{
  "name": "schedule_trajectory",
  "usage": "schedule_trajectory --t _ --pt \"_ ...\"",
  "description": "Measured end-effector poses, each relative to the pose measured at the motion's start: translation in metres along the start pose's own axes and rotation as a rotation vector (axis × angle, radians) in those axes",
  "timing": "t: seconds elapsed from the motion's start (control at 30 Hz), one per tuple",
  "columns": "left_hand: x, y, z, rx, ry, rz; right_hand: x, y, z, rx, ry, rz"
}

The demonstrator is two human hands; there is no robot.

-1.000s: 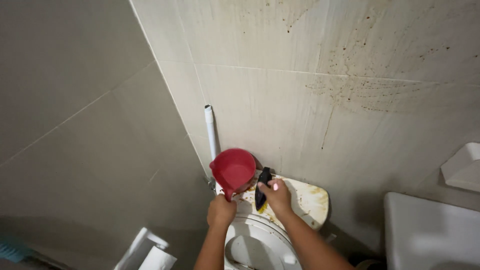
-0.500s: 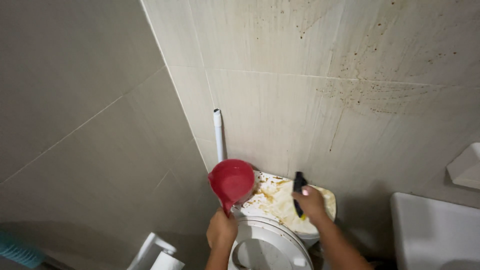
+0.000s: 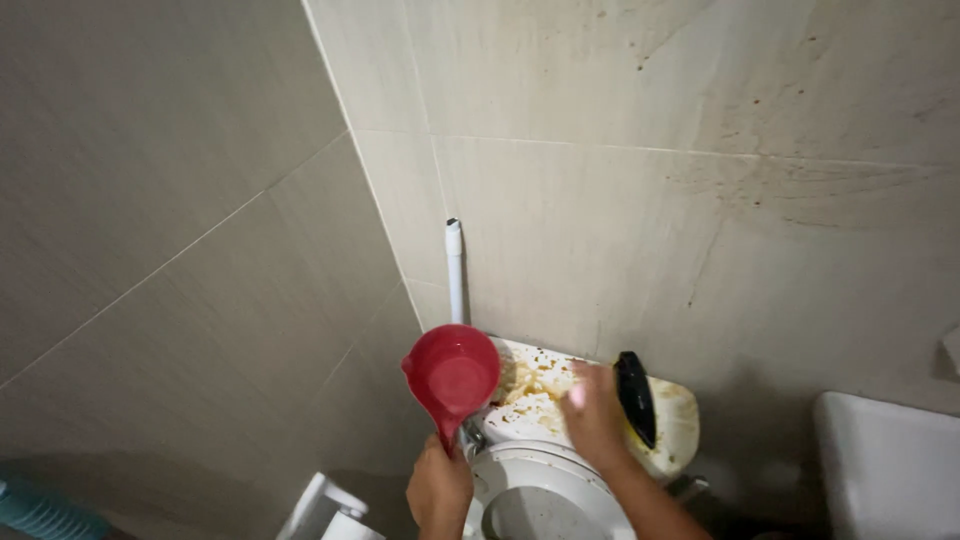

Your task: The person scrubs the top of a toilet tank with a brush, then pours water from a red scoop onto the tank to rinse it. They refill the scoop at the sink and pour more water onto the tank before placing the scoop and brush on the sink.

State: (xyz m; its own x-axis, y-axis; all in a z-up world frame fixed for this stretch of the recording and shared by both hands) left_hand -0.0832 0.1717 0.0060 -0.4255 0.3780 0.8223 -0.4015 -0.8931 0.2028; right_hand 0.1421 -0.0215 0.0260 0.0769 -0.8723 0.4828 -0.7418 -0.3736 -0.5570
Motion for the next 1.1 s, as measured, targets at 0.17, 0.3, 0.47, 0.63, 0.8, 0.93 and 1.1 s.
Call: schedule_trajectory --t 0.17,0.3,0.47,0.63,0.8,0.93,1.1 --pt "-0.001 -0.007 -0.018 -0.004 0.012 0.067 -0.093 0.009 0.036 0.005 0.079 -0.426" --pt "-0.017 -0.028 -0.036 0.035 0.04 0.004 -0.1 -0.005 0.057 -0.004 0.408 -0.497" --pt "-0.002 -0.029 -0.038 0.091 0.03 0.002 -0.114 -0.025 0.042 0.0 0.482 -0.472" --pt "-0.015 -0.041 -0.049 0.084 0.021 0.016 -0.145 -0.012 -0.001 -0.065 -0.132 -0.693" --pt "-0.026 -0.054 -0.059 0.204 0.044 -0.046 -0.146 -0.02 0.007 0.172 0.16 -0.813" --pt "-0.02 -0.054 -0.06 0.127 0.03 0.012 -0.114 -0.031 0.04 0.068 0.41 -0.581" --pt "-0.036 -0.072 -0.072 0.098 0.119 -0.008 -0.094 -0.023 0.037 0.007 0.559 -0.326"
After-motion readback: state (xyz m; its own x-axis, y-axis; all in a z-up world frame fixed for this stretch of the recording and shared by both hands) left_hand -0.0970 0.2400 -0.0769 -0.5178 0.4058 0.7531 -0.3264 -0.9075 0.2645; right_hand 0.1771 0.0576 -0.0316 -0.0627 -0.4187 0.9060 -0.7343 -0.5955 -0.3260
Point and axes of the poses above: each hand's wrist, its own y-axis away from the middle knuckle, its own x-axis out of the back of the hand, z = x × y, the point moved 8 cm from there along -y, towards the middle knuckle, and after that the axes turned 1 degree about y, right-handed, at the moved point
